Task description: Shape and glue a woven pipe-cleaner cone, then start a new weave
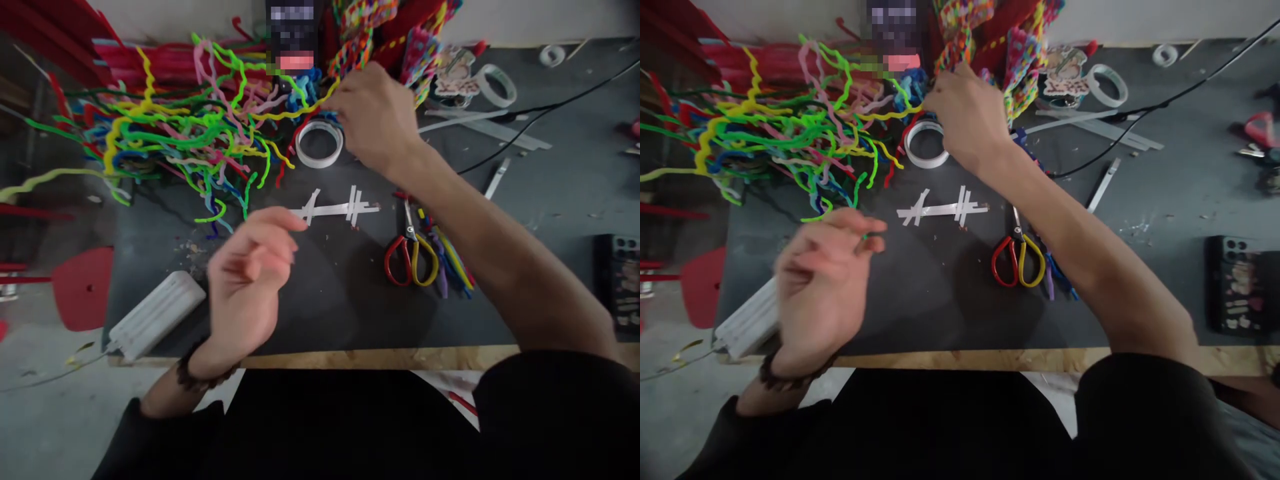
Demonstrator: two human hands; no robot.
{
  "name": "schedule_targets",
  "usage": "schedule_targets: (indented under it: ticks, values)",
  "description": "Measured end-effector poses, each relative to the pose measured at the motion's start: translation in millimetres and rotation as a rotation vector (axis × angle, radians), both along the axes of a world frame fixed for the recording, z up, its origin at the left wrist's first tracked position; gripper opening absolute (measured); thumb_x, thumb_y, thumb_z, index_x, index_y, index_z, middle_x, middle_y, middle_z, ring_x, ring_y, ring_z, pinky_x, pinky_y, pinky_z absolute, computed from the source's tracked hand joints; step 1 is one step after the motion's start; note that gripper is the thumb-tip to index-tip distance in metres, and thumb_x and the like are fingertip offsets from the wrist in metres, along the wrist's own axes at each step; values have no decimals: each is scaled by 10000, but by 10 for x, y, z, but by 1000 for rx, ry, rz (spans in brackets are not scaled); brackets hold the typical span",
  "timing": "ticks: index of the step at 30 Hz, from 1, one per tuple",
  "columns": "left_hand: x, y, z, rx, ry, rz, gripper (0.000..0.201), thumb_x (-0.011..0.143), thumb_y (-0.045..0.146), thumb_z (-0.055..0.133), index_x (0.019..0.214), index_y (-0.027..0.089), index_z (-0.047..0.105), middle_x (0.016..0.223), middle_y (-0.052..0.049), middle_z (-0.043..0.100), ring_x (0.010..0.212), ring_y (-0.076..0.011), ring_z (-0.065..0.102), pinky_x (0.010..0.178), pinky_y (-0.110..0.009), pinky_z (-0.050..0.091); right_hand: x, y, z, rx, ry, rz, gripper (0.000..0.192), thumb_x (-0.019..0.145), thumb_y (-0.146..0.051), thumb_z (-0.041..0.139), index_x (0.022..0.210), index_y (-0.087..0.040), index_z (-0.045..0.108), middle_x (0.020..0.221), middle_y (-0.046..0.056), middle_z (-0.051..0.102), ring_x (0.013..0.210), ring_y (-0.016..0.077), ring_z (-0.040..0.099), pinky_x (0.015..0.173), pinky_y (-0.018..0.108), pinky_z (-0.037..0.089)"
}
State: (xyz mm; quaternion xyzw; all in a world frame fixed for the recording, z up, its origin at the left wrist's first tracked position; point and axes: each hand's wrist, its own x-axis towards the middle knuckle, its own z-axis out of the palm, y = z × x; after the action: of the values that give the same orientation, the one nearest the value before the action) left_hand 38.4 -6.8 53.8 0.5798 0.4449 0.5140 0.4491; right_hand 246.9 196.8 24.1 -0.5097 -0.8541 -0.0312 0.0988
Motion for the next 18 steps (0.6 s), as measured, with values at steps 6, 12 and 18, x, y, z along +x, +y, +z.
schedule_targets:
  ticks: [6,12,18]
  values:
    - [79,210,-427,6,259,-102,689,1134,524,196,954,246,801,1233,-58,765,1209,-223,687,1141,-475,502,-383,446,-130,-4,-72,-81,202,959,-137,596,1060,-136,770,1129,82,698,1328,380,558,1026,549,539]
    - [-81,216,-781,241,350,-20,538,1125,469,326,990,243,795,1165,-71,777,1131,-215,700,1052,-437,550,-348,430,-130,63,109,-102,118,968,-325,676,969,-261,775,1222,66,708,1229,342,538,1084,648,483]
    - [-6,273,-623,195,255,-38,457,1126,430,381,1033,236,785,1112,-68,790,1109,-211,720,1041,-435,571,-210,177,-9,44,220,-45,258,986,-460,692,1030,-238,817,1192,48,732,1280,393,527,1111,677,397]
